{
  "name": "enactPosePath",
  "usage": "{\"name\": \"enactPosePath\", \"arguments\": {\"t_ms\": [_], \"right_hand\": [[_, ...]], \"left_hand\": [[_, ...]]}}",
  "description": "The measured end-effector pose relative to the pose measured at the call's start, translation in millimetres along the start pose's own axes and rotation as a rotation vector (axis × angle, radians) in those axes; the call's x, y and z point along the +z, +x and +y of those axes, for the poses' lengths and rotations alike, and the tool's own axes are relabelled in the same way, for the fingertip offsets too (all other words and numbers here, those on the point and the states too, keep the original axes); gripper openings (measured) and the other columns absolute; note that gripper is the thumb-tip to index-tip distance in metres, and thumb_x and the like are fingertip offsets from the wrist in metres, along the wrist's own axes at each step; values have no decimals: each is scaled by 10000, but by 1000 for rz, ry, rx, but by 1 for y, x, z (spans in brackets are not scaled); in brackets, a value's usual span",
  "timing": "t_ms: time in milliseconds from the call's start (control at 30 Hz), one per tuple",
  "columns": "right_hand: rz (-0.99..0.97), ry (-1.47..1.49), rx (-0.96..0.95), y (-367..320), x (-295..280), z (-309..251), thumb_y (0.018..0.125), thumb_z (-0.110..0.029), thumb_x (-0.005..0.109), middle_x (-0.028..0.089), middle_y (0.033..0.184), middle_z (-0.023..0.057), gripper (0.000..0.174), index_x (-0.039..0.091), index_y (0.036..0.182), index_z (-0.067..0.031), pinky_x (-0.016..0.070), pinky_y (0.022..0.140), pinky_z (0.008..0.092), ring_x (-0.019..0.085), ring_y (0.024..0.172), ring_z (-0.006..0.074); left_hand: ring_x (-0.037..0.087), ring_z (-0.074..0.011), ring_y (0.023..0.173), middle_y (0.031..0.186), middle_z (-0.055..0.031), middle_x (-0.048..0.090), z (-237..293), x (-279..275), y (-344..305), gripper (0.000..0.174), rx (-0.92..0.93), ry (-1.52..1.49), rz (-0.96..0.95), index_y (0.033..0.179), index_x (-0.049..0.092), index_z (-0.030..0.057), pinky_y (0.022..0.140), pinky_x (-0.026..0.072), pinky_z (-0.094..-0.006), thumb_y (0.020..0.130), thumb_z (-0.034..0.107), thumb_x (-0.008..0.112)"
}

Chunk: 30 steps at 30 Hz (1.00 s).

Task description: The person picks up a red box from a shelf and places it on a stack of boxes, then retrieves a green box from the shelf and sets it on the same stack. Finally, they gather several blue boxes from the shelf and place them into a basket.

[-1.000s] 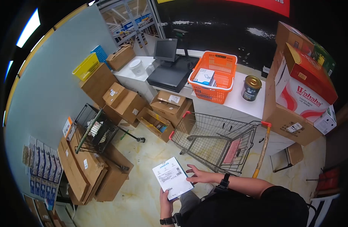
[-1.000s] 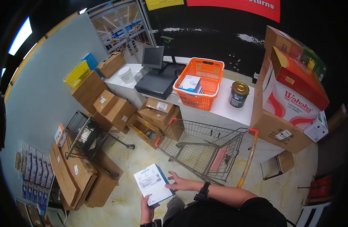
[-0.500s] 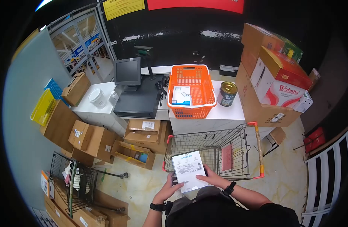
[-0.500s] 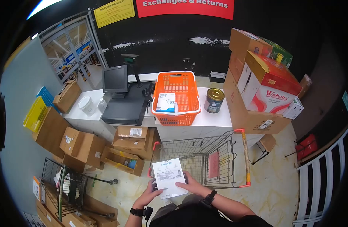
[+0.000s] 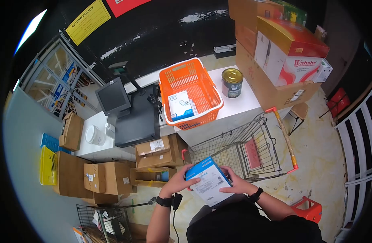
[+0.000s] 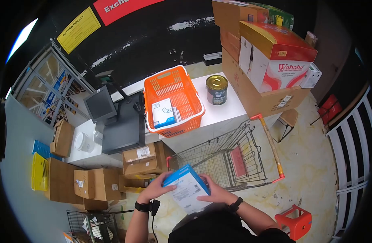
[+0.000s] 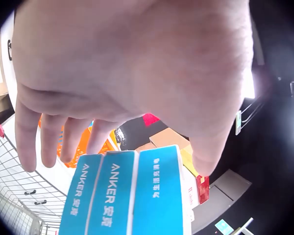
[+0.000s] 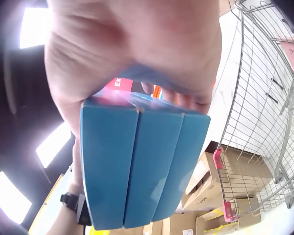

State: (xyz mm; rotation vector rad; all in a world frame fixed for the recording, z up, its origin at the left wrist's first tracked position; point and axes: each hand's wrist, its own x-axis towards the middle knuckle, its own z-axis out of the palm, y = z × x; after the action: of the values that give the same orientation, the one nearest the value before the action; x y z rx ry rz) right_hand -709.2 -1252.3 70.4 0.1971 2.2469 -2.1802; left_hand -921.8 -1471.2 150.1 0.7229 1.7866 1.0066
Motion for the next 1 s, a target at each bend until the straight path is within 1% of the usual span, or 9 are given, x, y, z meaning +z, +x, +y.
{"name": "enactPosePath", "arguments": {"t_ms": [67,100,167,333,467,533,700,800,1000], "right_hand": [[-75,2,-52,19,2,1,783,-263,853,485,1338,161,1019,195,1537,-71,405,1071,421,501,1216,264],[-104,38,24,25,0,0,787,-271,853,466,1383,172,1017,197,1539,-77,371,1113,429,484,1286,274],[-111,30,12,42,3,-8,788,-268,850,470,1378,172,1005,207,1536,-74,373,1111,428,483,1288,274],[-110,44,27,75,10,-21,785,-260,846,473,1375,174,975,245,1527,-63,376,1107,422,468,1300,278],[31,43,52,100,19,-33,786,-255,845,475,1375,166,958,265,1521,-52,368,1111,415,463,1299,270],[126,47,41,112,32,-43,785,-249,845,479,1378,151,943,287,1515,-41,360,1117,406,466,1294,256],[338,108,111,138,83,-50,796,-209,845,485,1395,123,916,305,1519,-47,371,1108,379,475,1292,227],[403,240,147,140,110,-24,869,-200,781,498,1348,130,829,294,1524,-57,374,1097,377,491,1253,224],[410,288,230,143,137,-54,930,-165,709,513,1355,148,744,277,1527,-69,348,1137,396,478,1304,244]], "left_hand": [[621,-235,1104,1270,-174,597,-6,-18,10,867,20,91,-57,1452,394,-22,918,532,-352,827,406,817],[621,-235,1104,1270,-174,597,-9,-30,10,867,5,105,-64,1452,394,-22,918,532,-352,827,406,817],[572,-225,1185,1300,-171,585,8,-46,8,790,-128,183,-163,1422,417,-44,1023,455,-348,851,349,796],[587,-265,1200,1323,-205,573,-8,-88,36,921,-49,169,-253,1446,389,-48,1019,465,-351,799,447,818],[548,-279,1254,1359,-217,538,-24,-113,77,946,218,131,-200,1489,330,-35,1064,430,-362,816,422,812],[537,-274,1268,1372,-208,532,-23,-137,95,905,170,44,-355,1488,344,-18,1070,425,-365,833,406,804],[532,-257,1263,1378,-191,538,-33,-182,124,830,182,-8,-478,1463,397,-15,1076,417,-359,862,406,785],[527,-252,1267,1366,-188,548,-54,-203,143,810,89,-100,-587,1450,419,-21,1080,408,-352,873,427,769],[523,-229,1250,1327,-170,572,-33,-220,157,743,4,-51,-766,1430,456,-28,1068,400,-323,925,462,695]]}}
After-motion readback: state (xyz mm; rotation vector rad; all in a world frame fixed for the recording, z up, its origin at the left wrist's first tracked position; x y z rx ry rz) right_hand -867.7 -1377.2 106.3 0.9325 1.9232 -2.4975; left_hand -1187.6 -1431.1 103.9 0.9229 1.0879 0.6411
